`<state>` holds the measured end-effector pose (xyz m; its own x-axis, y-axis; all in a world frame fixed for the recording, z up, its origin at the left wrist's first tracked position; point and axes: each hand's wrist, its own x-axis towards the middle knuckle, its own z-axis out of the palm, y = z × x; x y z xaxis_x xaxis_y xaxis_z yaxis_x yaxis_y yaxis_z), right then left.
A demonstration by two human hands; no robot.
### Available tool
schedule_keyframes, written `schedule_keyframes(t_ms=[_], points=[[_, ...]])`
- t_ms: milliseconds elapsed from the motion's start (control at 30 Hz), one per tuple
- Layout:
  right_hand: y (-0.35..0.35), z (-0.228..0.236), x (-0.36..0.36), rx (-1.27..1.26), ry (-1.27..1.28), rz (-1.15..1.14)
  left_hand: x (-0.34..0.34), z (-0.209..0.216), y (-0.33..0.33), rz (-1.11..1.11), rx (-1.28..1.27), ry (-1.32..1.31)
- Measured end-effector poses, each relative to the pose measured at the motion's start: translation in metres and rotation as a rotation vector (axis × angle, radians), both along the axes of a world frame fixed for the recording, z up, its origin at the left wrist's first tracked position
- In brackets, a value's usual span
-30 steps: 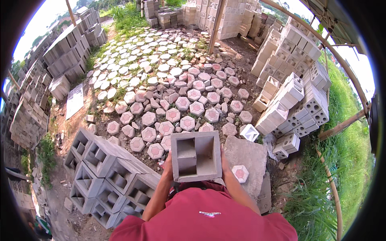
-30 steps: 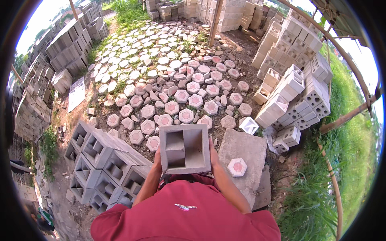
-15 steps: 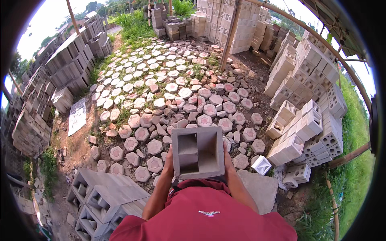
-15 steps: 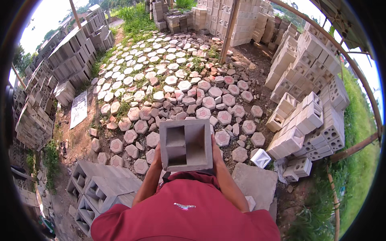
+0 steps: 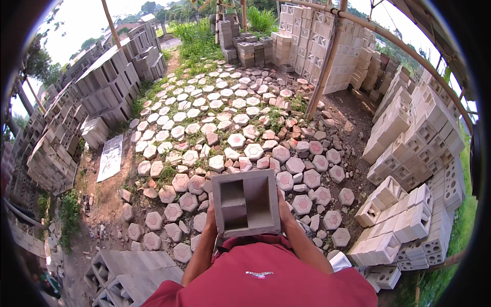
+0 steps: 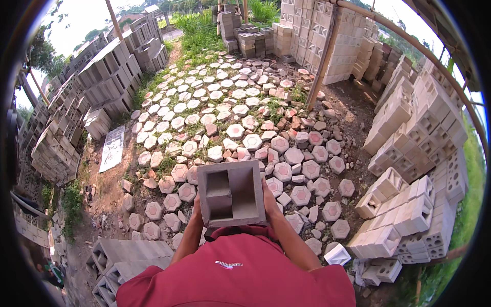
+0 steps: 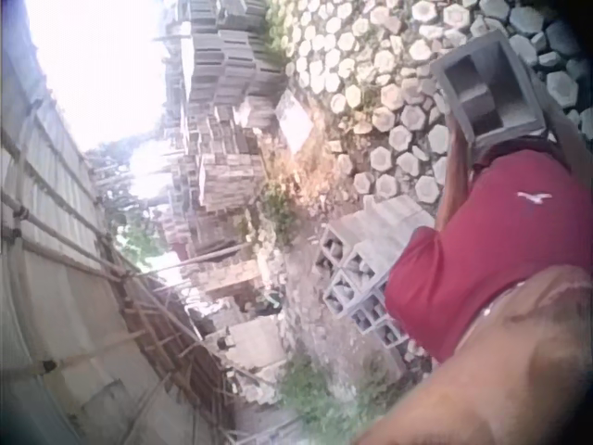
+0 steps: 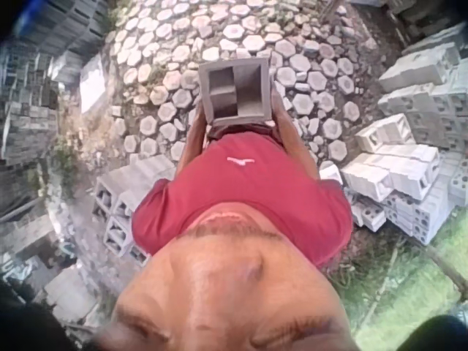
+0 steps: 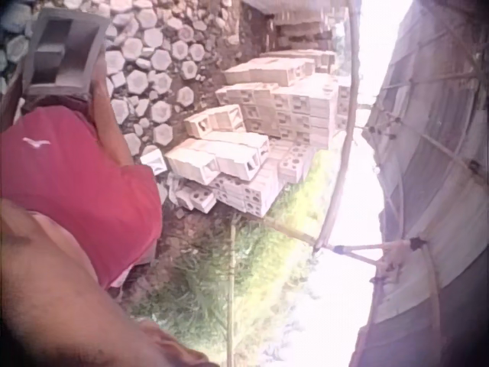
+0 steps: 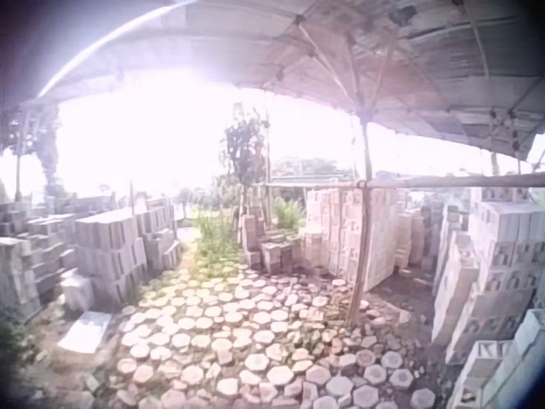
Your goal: The person picks up decorative concrete ventilation bricks from a pile on the ground and stacks them neatly into a larger vertical wall structure.
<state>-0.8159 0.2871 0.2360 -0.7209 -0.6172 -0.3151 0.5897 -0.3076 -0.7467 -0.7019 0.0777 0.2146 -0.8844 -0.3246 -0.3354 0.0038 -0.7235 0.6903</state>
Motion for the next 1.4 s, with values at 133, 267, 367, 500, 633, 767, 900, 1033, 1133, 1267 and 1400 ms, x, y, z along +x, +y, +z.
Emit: schedule_keyframes(t_ms=[133,267,367,500,633,767,900,1033,1133,1267,1400], points=[[-0.021,-0.002,-0.078,-0.047,-0.087,0.067,-0.065,0.0,-0.015,0.007,0.008,-0.001],[-0.049,-0.013,-0.144,-0.019,-0.101,0.051,-0.131,-0.006,-0.05,-0.015,-0.031,-0.037],[-0.083,-0.029,-0.197,0.002,-0.081,0.026,-0.182,-0.035,-0.091,-0.02,-0.088,0.01],[-0.143,-0.013,-0.262,0.047,-0.073,0.021,-0.251,-0.043,-0.152,-0.036,-0.055,-0.021],[-0.201,-0.024,-0.334,0.045,-0.052,-0.019,-0.325,-0.026,-0.201,-0.02,0.018,-0.059],[-0.258,-0.007,-0.388,0.015,-0.03,-0.029,-0.392,-0.026,-0.268,-0.016,-0.032,-0.013],[-0.297,-0.001,-0.438,0.005,-0.089,-0.027,-0.445,-0.009,-0.304,-0.036,-0.078,-0.06],[-0.325,-0.01,-0.497,-0.027,-0.072,-0.023,-0.497,0.013,-0.329,-0.062,-0.086,-0.059],[-0.351,-0.004,-0.543,-0.051,-0.125,0.024,-0.539,0.012,-0.349,-0.013,-0.055,-0.108],[-0.38,-0.006,-0.621,-0.007,-0.033,0.003,-0.614,-0.018,-0.378,0.003,-0.085,-0.025],[-0.406,-0.003,-0.702,-0.068,-0.088,0.073,-0.685,0.008,-0.398,0.011,-0.107,-0.076]])
